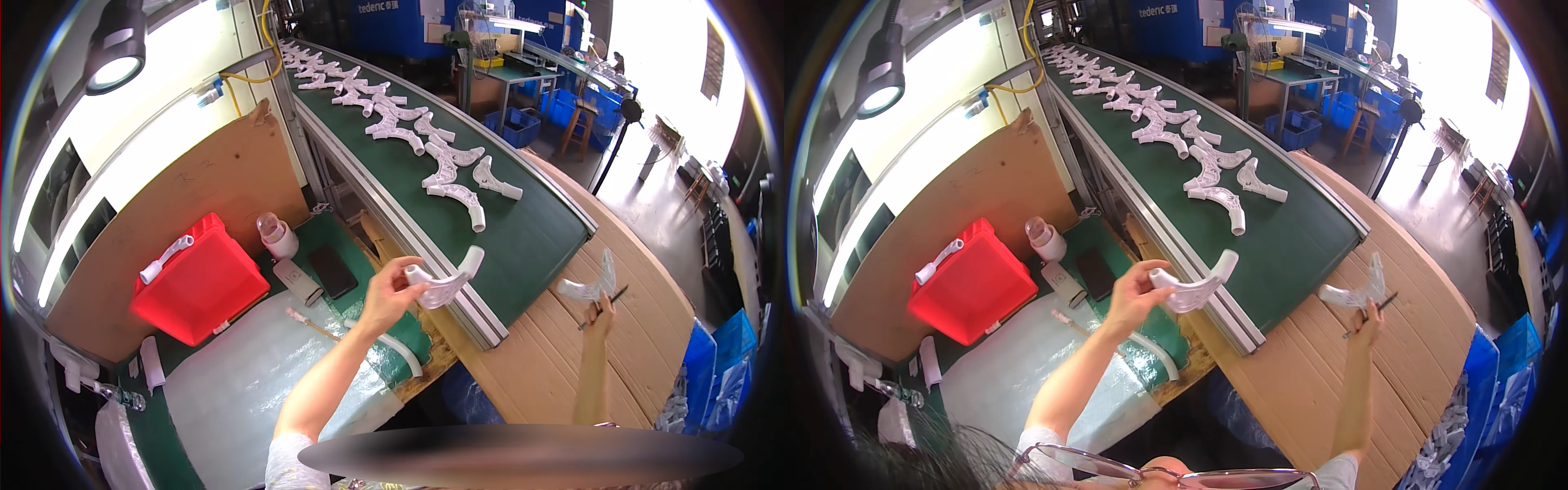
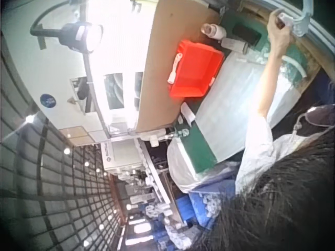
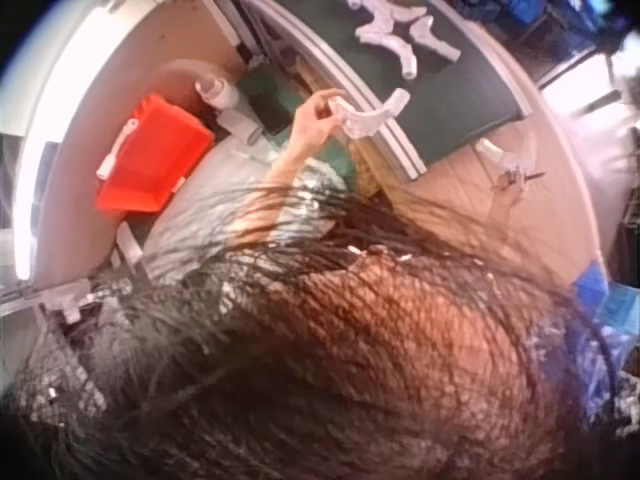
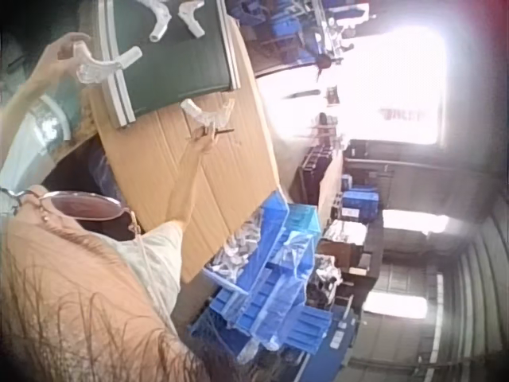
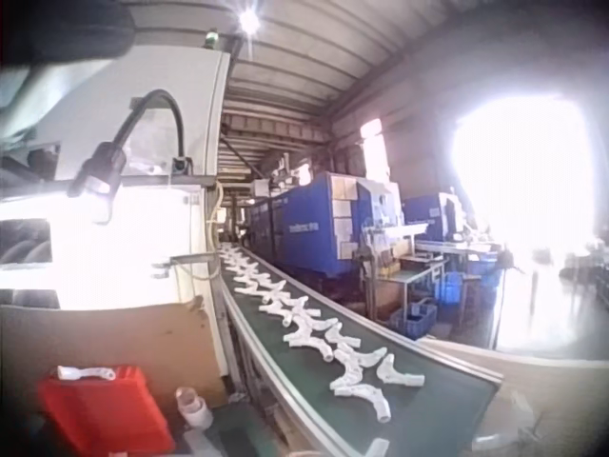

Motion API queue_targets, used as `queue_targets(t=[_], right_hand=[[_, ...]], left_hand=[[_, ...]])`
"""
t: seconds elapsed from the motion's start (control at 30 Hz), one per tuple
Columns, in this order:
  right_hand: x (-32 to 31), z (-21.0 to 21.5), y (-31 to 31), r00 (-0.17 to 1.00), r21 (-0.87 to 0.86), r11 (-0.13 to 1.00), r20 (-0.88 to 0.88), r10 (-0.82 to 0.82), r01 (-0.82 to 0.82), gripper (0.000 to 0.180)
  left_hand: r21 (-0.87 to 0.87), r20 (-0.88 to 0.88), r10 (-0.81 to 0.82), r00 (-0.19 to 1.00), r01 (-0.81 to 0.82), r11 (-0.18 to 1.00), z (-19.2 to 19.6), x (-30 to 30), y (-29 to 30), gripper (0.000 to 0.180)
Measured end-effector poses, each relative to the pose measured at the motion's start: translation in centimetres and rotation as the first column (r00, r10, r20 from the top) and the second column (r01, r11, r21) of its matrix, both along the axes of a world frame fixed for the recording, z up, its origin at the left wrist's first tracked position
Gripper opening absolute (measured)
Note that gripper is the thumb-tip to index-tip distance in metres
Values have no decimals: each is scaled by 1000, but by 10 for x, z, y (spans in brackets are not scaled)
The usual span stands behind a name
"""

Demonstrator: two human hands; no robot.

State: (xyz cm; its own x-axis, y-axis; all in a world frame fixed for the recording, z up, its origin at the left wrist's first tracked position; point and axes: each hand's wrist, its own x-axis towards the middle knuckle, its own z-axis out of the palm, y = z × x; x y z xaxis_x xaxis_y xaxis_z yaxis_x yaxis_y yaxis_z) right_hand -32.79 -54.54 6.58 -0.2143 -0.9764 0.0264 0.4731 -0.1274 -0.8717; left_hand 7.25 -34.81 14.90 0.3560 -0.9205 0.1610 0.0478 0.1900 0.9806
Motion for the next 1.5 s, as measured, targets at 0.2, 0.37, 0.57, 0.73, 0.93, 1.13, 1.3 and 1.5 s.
queue_targets(t=[0.2, 0.37, 0.57, 0.73, 0.93, 1.13, 1.3, 1.5], right_hand=[[138, 62, 142, 859, 101, 886, -217, 464, -453, 20], [224, 40, 275, 542, 178, 523, 80, 837, -834, 17], [262, -11, 387, 602, -293, 537, -536, 592, -791, 21], [270, -30, 417, 577, -383, 432, -565, 590, -816, 26], [279, -17, 420, 599, -464, 390, -699, 391, -795, 29], [281, -23, 423, 568, -391, 452, -735, 371, -802, 31], [287, -25, 425, 629, -487, 415, -694, 350, -768, 30], [284, -30, 414, 625, -500, 391, -704, 336, -773, 30]], left_hand=[[-199, -545, 54, 837, -192, 961, -2, 16, 129, 56], [-159, -706, 221, 673, -455, 876, -55, -2, 245, 39], [226, -900, 420, 120, -695, 682, -114, -44, 297, 24], [58, -924, 269, 272, -596, 801, -144, -44, 311, 28], [105, -927, 309, 213, -643, 758, -128, -50, 302, 28], [-95, -955, 97, 280, -598, 796, -133, -36, 313, 19], [221, -860, 488, 150, -753, 619, -119, -27, 296, 18], [4, -692, 526, 494, -727, 687, -135, -35, 291, 24]])
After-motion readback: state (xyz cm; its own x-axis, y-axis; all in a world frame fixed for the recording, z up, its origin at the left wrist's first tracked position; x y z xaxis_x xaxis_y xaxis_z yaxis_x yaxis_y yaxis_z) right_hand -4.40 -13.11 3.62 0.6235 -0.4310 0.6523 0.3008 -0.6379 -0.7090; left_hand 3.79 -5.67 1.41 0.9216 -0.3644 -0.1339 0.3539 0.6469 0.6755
